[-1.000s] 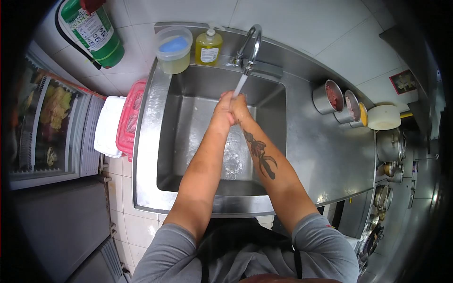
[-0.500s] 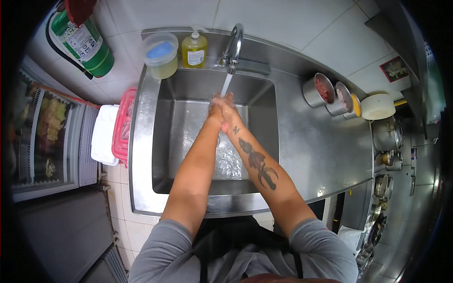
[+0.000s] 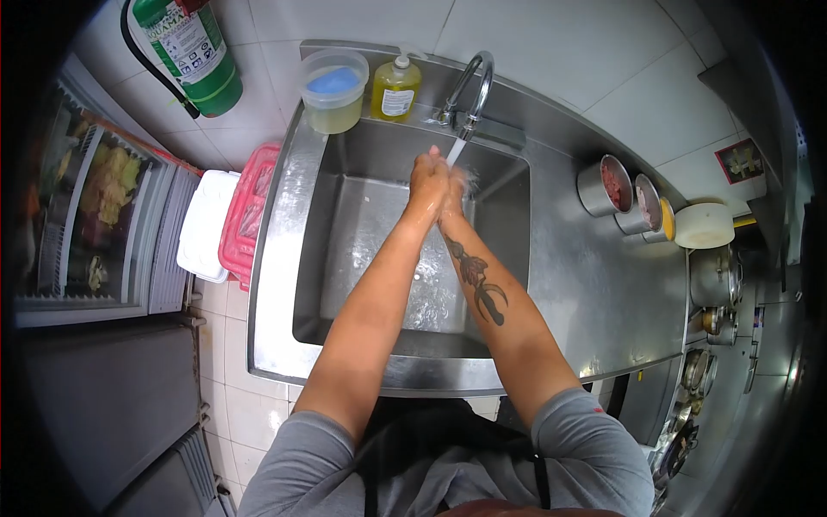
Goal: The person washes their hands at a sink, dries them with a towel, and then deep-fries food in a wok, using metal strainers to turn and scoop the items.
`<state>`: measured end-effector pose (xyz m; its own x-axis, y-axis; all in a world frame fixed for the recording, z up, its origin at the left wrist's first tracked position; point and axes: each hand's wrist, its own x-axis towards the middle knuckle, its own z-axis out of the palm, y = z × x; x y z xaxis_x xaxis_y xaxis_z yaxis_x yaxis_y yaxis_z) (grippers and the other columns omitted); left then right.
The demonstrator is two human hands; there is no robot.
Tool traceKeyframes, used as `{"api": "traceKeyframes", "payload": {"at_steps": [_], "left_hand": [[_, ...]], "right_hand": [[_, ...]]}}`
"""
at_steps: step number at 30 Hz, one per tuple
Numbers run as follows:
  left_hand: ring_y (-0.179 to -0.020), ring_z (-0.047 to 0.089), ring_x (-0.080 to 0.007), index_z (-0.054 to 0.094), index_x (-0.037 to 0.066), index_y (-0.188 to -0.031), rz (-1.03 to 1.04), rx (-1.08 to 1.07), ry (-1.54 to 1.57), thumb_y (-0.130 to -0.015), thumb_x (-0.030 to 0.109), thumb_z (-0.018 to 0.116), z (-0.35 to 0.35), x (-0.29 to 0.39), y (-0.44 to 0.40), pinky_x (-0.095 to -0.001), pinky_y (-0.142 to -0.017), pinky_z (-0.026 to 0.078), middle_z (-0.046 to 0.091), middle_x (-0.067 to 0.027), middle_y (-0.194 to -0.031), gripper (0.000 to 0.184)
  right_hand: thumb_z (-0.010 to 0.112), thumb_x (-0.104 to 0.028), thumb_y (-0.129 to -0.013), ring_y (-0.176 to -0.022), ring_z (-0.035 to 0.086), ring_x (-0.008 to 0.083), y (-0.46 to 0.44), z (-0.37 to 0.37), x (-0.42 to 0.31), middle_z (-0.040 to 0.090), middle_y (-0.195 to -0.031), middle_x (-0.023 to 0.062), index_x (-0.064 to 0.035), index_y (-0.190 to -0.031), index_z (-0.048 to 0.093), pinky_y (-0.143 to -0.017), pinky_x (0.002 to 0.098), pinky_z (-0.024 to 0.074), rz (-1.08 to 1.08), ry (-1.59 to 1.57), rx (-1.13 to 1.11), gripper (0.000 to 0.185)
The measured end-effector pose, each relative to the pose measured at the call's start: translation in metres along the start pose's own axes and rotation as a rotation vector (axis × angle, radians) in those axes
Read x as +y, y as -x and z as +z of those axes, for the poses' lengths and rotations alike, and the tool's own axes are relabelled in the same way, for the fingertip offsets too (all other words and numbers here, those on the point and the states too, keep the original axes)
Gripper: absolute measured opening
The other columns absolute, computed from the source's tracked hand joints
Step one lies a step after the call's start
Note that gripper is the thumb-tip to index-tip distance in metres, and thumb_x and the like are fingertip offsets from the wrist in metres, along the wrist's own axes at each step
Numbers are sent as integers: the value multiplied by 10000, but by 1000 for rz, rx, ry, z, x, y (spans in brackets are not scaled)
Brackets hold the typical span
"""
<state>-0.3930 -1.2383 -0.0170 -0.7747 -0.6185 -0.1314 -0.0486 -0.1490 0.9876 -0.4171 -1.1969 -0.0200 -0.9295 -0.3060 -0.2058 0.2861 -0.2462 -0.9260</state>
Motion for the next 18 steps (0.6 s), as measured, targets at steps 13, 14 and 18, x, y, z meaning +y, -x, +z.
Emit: {"api": "traceKeyframes", "payload": {"at_steps": [13,14,18], "left_hand": [[-620,487,-107,525,94,-874,-364,-404,450,-933,264,557,-34,-30,-33,-262,-551,415,514,-3,-723,183],[-629,486,-90,520,107,-868,-358,-567,409,-921,277,587,-45,-21,-32,-249,-556,411,512,15,-725,191],[-671,483,-60,519,126,-877,-260,-819,189,-881,256,655,-58,1,-18,-240,-600,420,503,44,-747,188]], "right_hand": [[617,-191,-856,-785,643,174,3,-61,-8,673,-870,125,36,-1026,624,-709,301,502,-246,628,-324,283],[620,-179,-865,-771,631,151,-2,-66,-14,669,-868,111,40,-1046,613,-692,284,500,-265,702,-367,284],[640,-183,-878,-769,617,112,-14,-79,-43,662,-863,75,33,-1071,611,-675,249,497,-232,910,-550,291]]}}
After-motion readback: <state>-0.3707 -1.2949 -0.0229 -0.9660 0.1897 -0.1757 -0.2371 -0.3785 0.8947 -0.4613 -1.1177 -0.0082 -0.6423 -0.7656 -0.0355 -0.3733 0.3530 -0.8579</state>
